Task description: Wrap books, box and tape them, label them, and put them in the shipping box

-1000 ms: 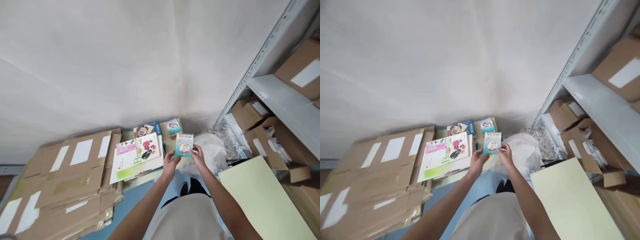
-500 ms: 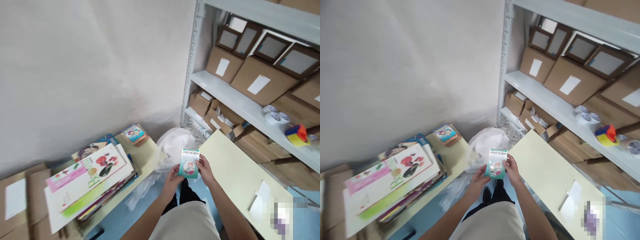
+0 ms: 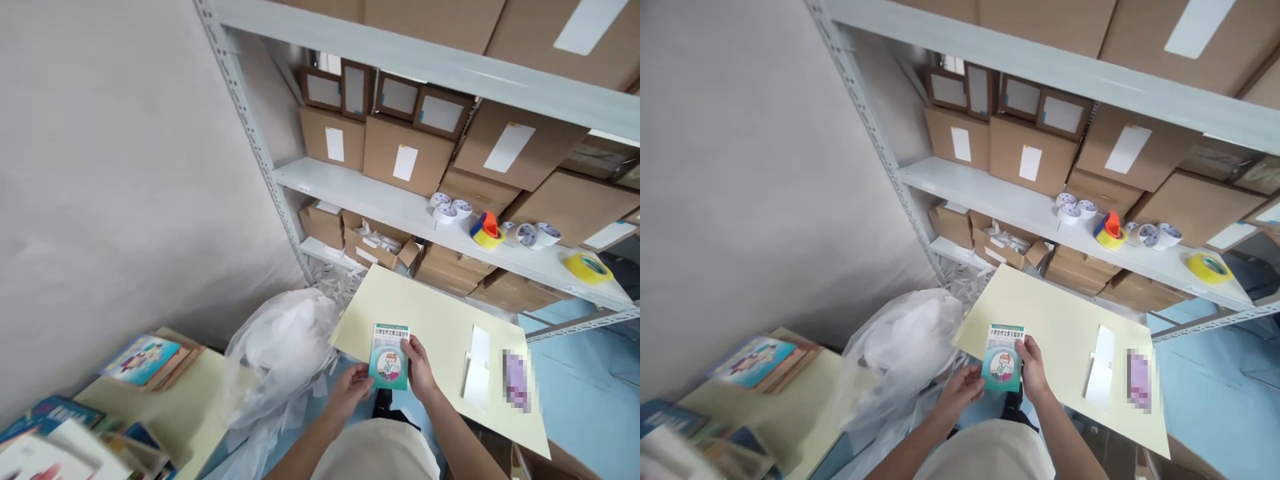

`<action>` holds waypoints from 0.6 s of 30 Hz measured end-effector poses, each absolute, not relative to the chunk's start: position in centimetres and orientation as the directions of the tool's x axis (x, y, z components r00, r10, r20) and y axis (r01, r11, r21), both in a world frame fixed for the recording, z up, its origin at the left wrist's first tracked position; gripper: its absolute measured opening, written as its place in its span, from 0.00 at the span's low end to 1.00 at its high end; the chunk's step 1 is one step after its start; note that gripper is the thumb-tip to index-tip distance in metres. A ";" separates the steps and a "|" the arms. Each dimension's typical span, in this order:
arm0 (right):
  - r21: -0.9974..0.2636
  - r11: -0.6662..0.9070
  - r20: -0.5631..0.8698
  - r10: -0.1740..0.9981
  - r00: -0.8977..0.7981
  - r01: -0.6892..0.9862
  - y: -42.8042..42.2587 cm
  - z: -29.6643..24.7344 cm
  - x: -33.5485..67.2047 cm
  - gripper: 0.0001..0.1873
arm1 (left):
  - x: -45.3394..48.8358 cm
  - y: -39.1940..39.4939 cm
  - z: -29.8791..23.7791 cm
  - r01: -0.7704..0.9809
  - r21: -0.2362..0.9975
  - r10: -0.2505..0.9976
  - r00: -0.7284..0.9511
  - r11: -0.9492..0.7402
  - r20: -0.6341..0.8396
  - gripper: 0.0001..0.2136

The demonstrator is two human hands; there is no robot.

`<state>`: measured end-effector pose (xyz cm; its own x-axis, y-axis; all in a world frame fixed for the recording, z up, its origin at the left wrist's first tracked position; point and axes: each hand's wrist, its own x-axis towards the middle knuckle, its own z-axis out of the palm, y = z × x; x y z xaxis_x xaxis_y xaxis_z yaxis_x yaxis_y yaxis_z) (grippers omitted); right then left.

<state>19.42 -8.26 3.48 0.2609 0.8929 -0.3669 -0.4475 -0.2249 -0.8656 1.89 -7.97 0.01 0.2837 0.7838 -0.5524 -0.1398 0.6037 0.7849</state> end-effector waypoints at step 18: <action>-0.855 -0.256 -0.449 0.800 0.397 -0.451 -2.6 3.5 29.7 0.26 | 11.1 -2.8 1.8 -0.303 0.705 0.766 0.304 0.641 -0.566 0.23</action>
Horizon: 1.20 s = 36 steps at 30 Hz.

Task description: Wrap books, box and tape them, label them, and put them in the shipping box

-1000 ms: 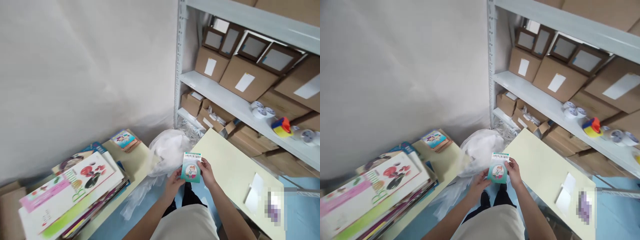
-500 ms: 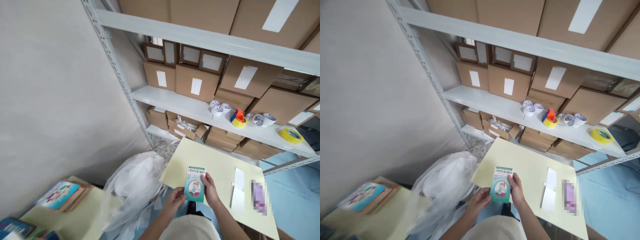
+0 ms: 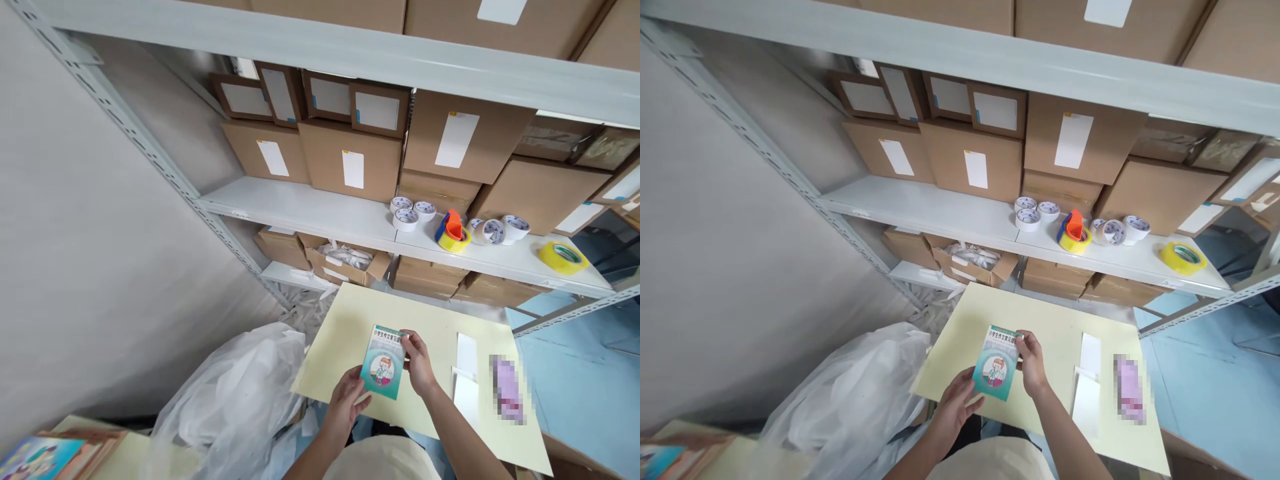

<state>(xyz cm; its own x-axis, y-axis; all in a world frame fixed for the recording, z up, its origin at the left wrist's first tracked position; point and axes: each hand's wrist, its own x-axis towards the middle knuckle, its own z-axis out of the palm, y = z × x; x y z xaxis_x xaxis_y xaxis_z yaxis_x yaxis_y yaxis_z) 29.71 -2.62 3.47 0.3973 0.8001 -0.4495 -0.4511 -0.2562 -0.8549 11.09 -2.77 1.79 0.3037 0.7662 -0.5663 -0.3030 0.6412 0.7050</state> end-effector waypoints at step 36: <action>-0.873 -0.170 -0.320 0.906 0.276 -0.457 0.4 5.2 28.7 0.27 | 7.5 2.1 1.1 -0.131 0.865 0.821 0.410 0.484 -0.397 0.28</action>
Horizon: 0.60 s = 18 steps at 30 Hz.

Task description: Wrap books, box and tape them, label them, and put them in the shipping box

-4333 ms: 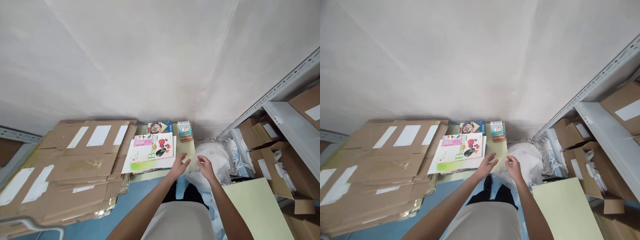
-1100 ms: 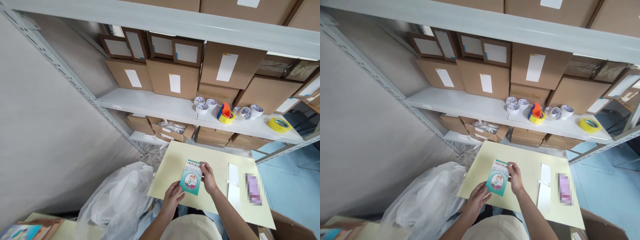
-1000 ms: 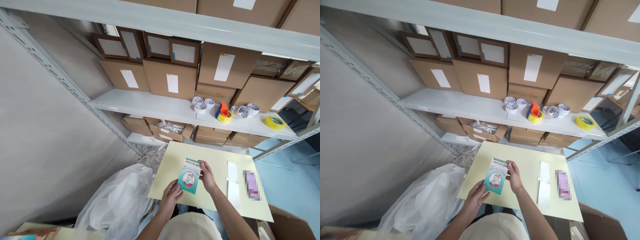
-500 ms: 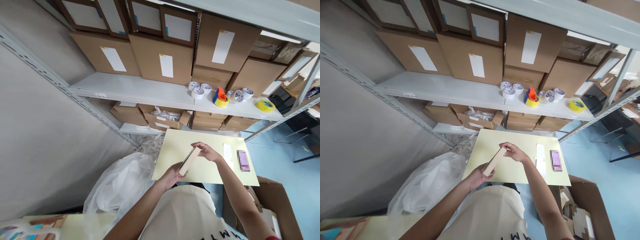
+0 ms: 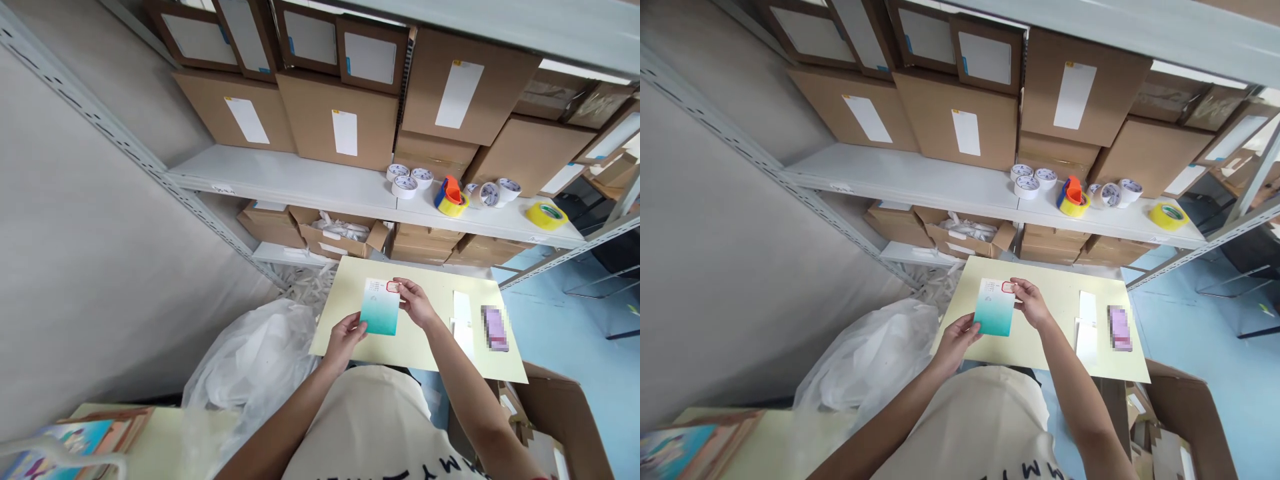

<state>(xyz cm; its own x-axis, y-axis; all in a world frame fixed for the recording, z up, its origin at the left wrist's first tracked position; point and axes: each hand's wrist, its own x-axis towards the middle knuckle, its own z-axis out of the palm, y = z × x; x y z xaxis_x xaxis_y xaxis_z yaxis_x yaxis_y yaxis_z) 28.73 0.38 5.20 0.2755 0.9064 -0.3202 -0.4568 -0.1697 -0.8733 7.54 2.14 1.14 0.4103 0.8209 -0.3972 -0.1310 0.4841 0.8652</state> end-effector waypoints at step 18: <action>-0.869 -0.123 -0.327 0.868 0.372 -0.478 -2.2 4.3 27.7 0.27 | 5.3 0.8 -0.3 -0.149 0.853 0.792 0.477 0.500 -0.381 0.24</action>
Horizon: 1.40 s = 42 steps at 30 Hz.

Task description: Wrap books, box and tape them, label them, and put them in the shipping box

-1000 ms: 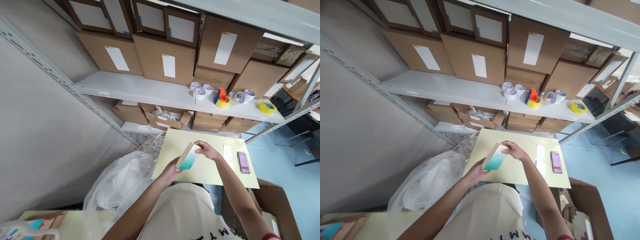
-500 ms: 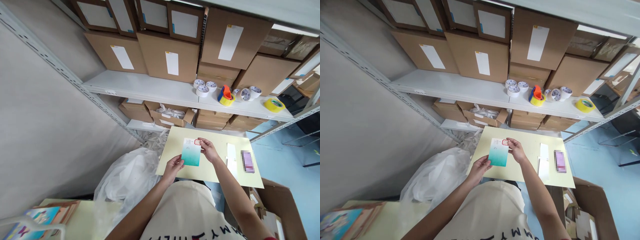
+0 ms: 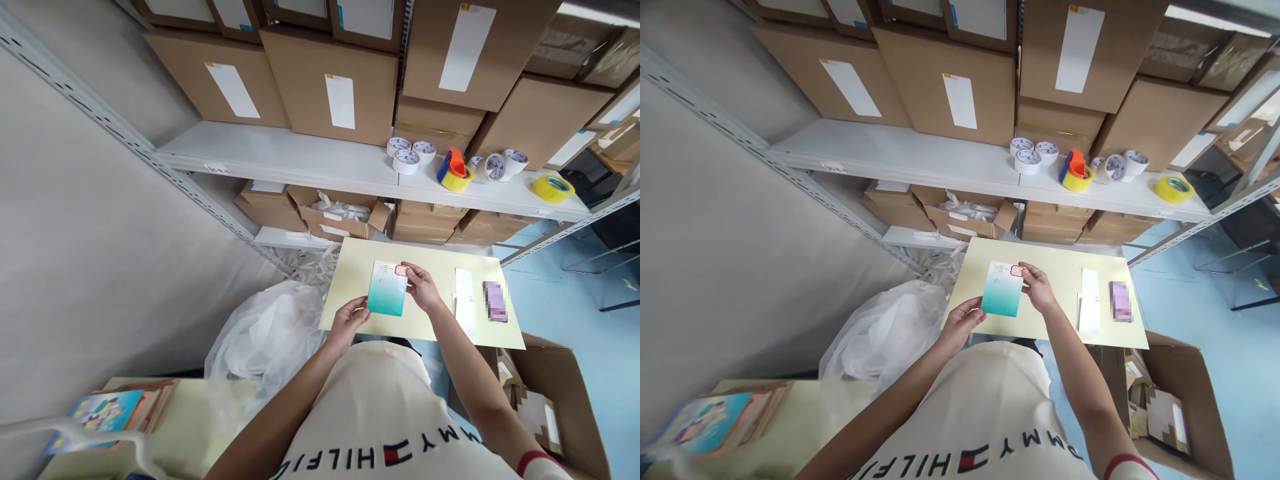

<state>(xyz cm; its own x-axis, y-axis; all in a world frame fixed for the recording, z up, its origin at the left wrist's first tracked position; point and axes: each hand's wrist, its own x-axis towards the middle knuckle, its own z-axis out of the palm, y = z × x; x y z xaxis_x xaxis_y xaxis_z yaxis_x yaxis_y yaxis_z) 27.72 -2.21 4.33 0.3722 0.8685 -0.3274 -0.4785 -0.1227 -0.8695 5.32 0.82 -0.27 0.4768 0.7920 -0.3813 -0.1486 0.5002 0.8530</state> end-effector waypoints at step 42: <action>-0.927 -0.247 -0.306 0.933 0.191 -0.282 -1.0 5.6 30.8 0.32 | 9.3 0.9 1.9 -0.021 0.941 0.858 0.420 0.337 -0.297 0.23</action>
<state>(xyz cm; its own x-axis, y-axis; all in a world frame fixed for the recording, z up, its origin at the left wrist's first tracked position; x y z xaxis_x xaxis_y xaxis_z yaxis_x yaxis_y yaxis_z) 30.76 -1.02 5.60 0.1911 0.9327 -0.3060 -0.2818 -0.2465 -0.9273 9.32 0.90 1.91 0.4196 0.8577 -0.2971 -0.0214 0.3365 0.9414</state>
